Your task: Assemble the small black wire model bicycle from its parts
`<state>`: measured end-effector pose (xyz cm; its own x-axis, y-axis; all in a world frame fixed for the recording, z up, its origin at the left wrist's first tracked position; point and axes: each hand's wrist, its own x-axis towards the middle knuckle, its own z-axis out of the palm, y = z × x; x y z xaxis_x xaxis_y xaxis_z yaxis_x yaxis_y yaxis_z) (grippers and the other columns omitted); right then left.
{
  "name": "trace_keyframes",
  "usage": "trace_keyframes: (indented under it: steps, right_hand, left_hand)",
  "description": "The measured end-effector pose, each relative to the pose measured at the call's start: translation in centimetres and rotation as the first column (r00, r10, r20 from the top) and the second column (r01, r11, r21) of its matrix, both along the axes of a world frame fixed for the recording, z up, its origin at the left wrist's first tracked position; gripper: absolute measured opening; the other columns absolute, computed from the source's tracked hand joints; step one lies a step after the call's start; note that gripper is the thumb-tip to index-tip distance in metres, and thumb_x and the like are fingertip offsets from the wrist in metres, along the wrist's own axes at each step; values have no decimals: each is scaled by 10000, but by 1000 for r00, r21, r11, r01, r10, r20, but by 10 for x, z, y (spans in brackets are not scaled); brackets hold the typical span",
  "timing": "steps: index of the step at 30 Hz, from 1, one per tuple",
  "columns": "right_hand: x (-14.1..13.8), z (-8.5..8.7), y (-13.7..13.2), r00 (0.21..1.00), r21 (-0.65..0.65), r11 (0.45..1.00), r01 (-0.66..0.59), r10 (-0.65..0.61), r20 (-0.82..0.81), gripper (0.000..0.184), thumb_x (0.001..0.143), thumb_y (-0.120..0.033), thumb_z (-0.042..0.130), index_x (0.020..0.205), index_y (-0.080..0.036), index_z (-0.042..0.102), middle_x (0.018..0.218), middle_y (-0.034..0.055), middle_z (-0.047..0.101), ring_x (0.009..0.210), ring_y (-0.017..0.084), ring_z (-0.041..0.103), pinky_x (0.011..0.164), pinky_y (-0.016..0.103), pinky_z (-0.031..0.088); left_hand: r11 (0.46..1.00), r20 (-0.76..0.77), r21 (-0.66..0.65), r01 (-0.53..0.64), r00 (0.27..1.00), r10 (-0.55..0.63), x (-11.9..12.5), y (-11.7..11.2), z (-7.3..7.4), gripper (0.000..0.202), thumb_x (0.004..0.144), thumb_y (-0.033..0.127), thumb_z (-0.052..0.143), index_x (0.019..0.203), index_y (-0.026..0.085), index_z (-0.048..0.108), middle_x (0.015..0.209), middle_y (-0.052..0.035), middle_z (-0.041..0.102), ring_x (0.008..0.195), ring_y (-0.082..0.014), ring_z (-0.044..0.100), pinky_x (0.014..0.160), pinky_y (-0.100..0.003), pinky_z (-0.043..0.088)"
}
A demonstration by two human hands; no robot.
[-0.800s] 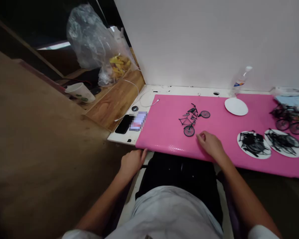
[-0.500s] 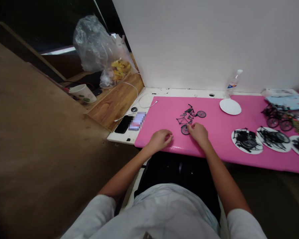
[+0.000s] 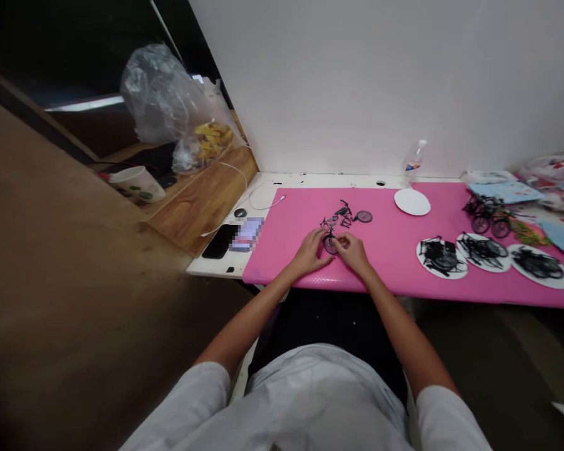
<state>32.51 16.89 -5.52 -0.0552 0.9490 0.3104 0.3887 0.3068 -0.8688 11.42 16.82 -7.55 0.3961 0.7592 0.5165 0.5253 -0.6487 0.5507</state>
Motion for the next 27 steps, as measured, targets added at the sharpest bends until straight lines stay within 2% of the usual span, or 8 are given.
trace_keyframes:
  steps: [2,6,10,16,22,27]
  right_hand:
    - [-3,-2,-3,1000,39,999,-5,6,-9,378,897,-554,754,1021,-202,816,977,101,846,846,248,761,832,378,618]
    - [-3,-2,-8,996,91,996,4,-12,88,348,914,-508,765,1064,-203,839,1024,113,853,823,241,750,832,390,625]
    - [-3,1,-11,990,74,997,1,-11,139,327,973,-494,733,1112,-216,835,1068,99,866,900,256,788,862,396,632]
    - [-4,0,-13,985,86,996,-26,11,174,316,1001,-484,714,1120,-215,829,1057,91,872,897,250,800,855,381,624]
    - [-3,-1,-16,984,135,991,-7,-18,178,341,1001,-511,712,1097,-204,827,997,91,863,839,240,787,828,368,622]
    - [-4,0,-17,974,144,989,16,-48,220,316,1006,-499,697,1069,-215,822,1021,92,864,864,246,792,833,371,623]
  left_hand:
    - [1000,52,4,-11,999,10,0,1,-1,885,899,456,864,1630,187,443,1614,-221,562,1528,-376,545,1300,-611,459]
    - [998,137,-55,-41,989,48,0,3,-4,917,880,477,912,1616,188,446,1549,-211,620,1463,-358,604,1269,-589,485]
    - [992,192,-121,-40,979,63,-2,4,-5,966,893,448,925,1657,192,393,1528,-204,651,1455,-337,623,1282,-572,468]
    - [987,186,-132,-93,976,116,-4,2,-1,732,923,350,902,1533,205,524,1440,-160,687,1372,-314,639,1194,-528,536]
    - [982,121,-70,-174,976,182,-2,-2,3,736,906,358,924,1503,192,526,1344,-145,706,1268,-313,644,1119,-504,559]
    - [981,107,-52,-185,976,189,-2,-2,0,713,930,354,900,1503,198,506,1346,-140,707,1264,-313,641,1119,-501,556]
